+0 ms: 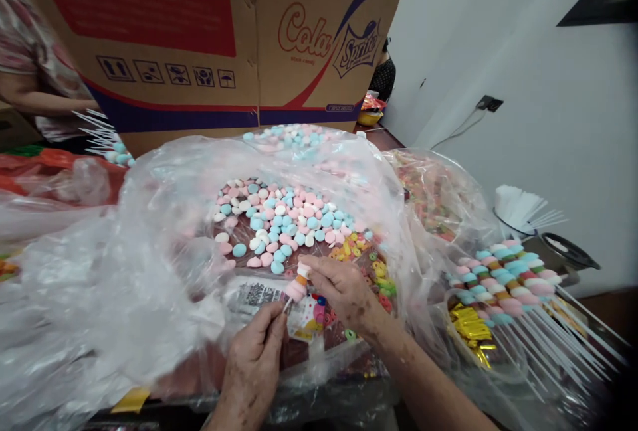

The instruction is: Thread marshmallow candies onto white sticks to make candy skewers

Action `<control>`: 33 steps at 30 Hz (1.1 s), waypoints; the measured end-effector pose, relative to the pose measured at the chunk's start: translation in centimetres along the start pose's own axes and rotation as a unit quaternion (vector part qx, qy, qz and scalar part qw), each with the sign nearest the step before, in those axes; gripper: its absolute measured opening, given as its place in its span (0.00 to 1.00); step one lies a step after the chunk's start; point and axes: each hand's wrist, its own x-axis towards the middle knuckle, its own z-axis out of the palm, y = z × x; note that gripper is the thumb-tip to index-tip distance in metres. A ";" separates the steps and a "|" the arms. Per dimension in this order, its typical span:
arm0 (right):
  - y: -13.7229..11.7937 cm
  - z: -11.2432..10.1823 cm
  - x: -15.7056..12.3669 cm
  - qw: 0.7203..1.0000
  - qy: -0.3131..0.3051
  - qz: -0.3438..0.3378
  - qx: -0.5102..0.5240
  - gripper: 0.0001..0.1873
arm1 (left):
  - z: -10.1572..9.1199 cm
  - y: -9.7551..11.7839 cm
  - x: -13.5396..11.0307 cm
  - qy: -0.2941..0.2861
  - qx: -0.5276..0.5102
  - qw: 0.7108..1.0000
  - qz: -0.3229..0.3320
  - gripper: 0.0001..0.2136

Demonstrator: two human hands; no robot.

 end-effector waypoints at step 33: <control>4.2 -5.2 0.3 0.878 -0.144 0.112 -0.442 0.12 | -0.5 -1.6 0.1 -0.065 -0.032 0.997 0.025 0.12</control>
